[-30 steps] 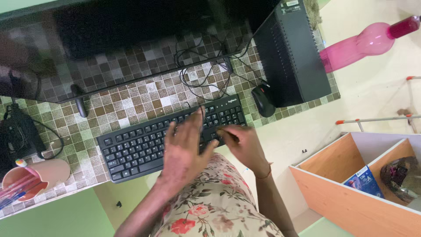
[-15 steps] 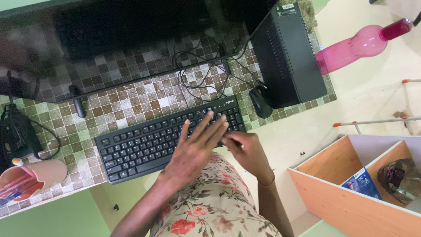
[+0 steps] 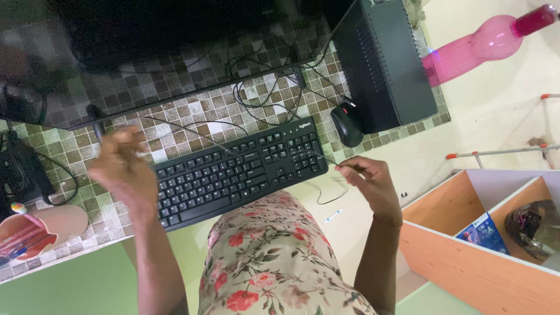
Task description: The person connects a keyboard and a mouse to a computer system. They pick up the keyboard, place it on a desk, and then handle various cables to connect them to the CPU unit.
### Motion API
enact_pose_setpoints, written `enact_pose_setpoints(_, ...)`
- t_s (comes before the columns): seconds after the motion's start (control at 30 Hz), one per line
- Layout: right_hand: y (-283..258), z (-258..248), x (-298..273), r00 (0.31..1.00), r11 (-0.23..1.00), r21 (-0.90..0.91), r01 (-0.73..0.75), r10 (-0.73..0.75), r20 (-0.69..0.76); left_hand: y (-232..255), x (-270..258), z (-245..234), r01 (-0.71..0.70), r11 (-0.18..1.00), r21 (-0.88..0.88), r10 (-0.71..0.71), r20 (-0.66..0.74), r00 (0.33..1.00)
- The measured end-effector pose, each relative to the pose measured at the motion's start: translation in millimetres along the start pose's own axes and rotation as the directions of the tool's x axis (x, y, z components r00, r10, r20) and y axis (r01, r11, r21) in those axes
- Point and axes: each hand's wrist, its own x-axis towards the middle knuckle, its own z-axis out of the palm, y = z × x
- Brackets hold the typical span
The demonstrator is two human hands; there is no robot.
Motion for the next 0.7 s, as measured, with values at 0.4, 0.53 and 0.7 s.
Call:
enact_pose_setpoints(0.4,-45,63,19,0.982,0.960,-0.227,0.161,-0.134,0.129,132,-40,72,-0.205,0.976,0.070,0.110,0.657,0.746)
enact_pose_setpoints(0.53,-51,64,23,0.957,0.974,-0.103,0.201,-0.174,0.231,127,-33,98,-0.071,0.997,0.028,0.019,0.806,0.592)
enact_pose_setpoints(0.7,-25,39,23,0.962,0.986,-0.024,0.163,-0.153,0.226,78,-30,74,-0.023,0.967,-0.253,0.142,0.466,0.873)
